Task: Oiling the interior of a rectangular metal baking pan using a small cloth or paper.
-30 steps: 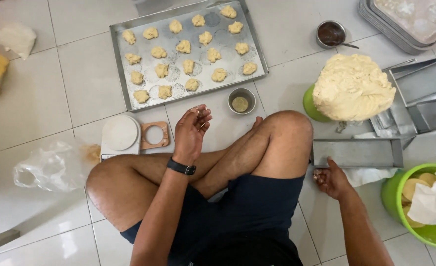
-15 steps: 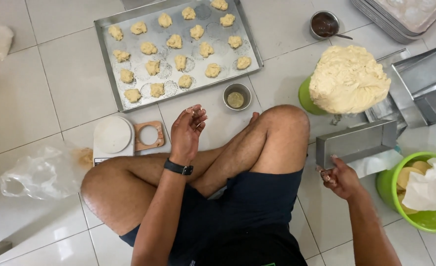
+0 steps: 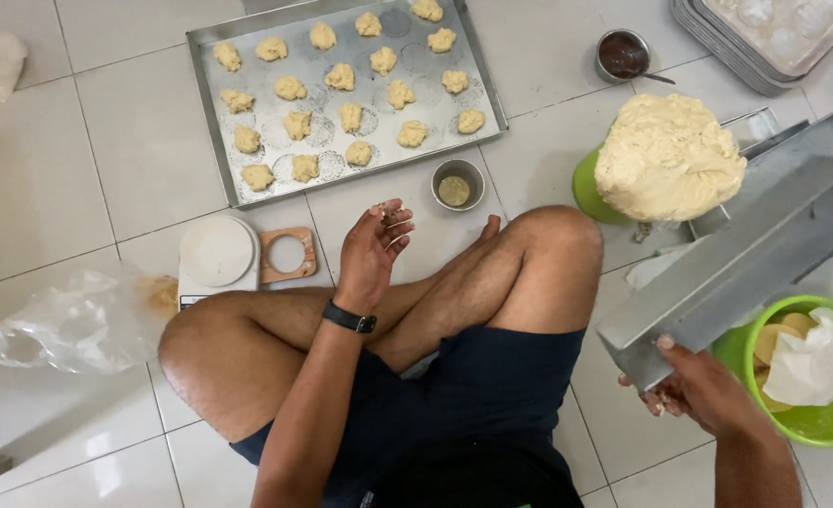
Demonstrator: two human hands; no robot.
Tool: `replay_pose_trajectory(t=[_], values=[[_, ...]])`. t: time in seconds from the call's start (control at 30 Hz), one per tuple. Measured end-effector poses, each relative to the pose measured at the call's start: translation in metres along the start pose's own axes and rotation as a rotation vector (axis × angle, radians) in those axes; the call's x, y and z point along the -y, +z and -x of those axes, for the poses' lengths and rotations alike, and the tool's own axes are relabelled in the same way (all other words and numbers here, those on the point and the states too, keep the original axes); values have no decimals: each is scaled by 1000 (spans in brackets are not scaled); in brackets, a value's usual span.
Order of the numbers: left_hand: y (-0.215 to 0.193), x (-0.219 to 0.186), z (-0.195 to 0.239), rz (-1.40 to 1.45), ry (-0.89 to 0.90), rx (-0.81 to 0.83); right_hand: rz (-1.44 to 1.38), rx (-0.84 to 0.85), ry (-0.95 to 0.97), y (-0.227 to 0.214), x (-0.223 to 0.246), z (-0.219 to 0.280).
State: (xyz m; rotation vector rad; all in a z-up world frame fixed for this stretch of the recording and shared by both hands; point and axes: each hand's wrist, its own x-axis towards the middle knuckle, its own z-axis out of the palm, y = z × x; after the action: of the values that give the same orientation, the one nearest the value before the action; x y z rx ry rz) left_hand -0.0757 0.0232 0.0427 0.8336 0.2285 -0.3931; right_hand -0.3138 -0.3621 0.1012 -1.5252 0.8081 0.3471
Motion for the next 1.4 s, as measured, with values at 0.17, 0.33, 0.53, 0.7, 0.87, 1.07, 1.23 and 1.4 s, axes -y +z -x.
replay_pose_trajectory(t=[0.17, 0.33, 0.53, 0.7, 0.87, 1.07, 1.23, 1.4], values=[[9, -4, 8, 63, -101, 140, 516, 291, 76, 25, 45, -28], [15, 7, 11, 210, -63, 326, 876, 666, -127, 113, 123, -37], [-15, 37, 27, 437, 92, 300, 1103, 891, -166, 193, 143, -61], [33, -24, 82, 523, 51, 363, 1128, 1048, -385, 230, 117, -94], [-19, 11, 47, 513, 80, 529, 1315, 1035, -515, 237, 134, -72], [-24, 0, 35, 602, 108, 604, 1002, 967, -382, 211, 148, -72], [-34, 7, 28, 619, 139, 631, 680, 758, -612, 188, 145, -81], [-52, 29, 19, 553, 97, 636, 435, 470, -687, 174, 115, -114]])
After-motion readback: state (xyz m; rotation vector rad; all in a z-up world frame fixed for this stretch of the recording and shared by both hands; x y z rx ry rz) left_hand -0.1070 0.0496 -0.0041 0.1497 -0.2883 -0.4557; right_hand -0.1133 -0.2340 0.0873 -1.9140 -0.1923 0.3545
